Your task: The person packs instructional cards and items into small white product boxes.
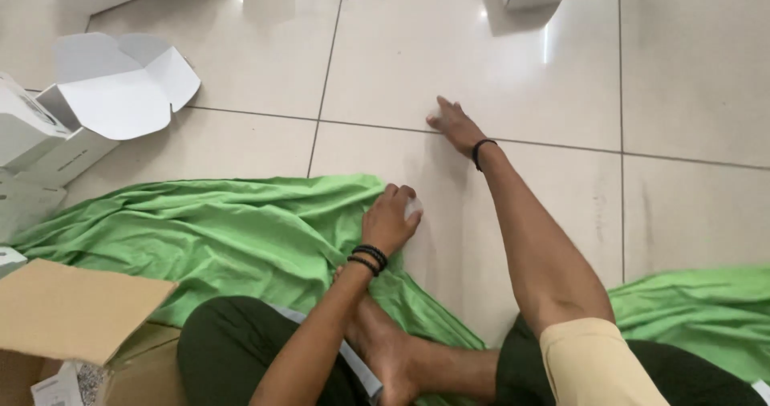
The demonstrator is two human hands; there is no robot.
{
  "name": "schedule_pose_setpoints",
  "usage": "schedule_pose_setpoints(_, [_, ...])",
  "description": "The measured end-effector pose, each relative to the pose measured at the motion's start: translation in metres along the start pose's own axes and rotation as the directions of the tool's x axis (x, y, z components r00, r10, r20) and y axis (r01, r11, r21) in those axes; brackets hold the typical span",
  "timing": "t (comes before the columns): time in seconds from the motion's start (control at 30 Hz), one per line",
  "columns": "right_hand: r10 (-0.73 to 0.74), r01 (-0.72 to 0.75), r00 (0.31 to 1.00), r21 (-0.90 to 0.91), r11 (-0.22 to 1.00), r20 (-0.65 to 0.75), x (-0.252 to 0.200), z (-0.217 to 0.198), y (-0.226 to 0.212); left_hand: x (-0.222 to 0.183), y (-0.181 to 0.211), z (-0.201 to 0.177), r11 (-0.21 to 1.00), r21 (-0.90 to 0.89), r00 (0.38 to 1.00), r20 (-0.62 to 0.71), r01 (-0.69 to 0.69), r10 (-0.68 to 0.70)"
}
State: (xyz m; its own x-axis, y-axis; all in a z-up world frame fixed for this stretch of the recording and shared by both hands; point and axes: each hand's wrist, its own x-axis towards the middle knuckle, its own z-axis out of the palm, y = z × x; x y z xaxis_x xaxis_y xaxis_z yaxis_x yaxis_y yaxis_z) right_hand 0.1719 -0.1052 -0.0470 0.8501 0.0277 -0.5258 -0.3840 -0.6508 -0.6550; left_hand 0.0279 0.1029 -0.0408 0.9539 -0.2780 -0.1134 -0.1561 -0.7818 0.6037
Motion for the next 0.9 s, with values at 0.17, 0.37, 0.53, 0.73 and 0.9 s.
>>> schedule_pose_setpoints(0.17, [-0.278,0.091,0.932,-0.594,0.799,-0.231,0.020,0.056,0.010,0.076,-0.015,-0.013,0.992,-0.084,0.995,0.050,0.089,-0.085])
schedule_pose_setpoints(0.37, [-0.454,0.087,0.810,-0.689,0.720,-0.372,-0.002,0.070,0.011,0.258,-0.088,-0.005,0.541,-0.837,0.977,-0.044,0.079,-0.211])
schedule_pose_setpoints(0.53, [-0.476,0.097,0.788,-0.684,0.723,-0.391,-0.009,0.065,0.003,0.411,-0.139,-0.005,-0.133,-0.979,0.979,-0.130,-0.152,-0.159])
schedule_pose_setpoints(0.73, [-0.476,0.108,0.791,-0.678,0.727,-0.385,-0.009,0.060,-0.001,0.487,-0.146,-0.012,-0.112,-0.947,0.949,-0.286,-0.301,-0.133])
schedule_pose_setpoints(0.9, [-0.515,0.155,0.737,-0.632,0.759,-0.438,-0.013,0.057,-0.008,0.427,-0.104,-0.012,0.124,-0.955,0.907,-0.294,-0.268,-0.301])
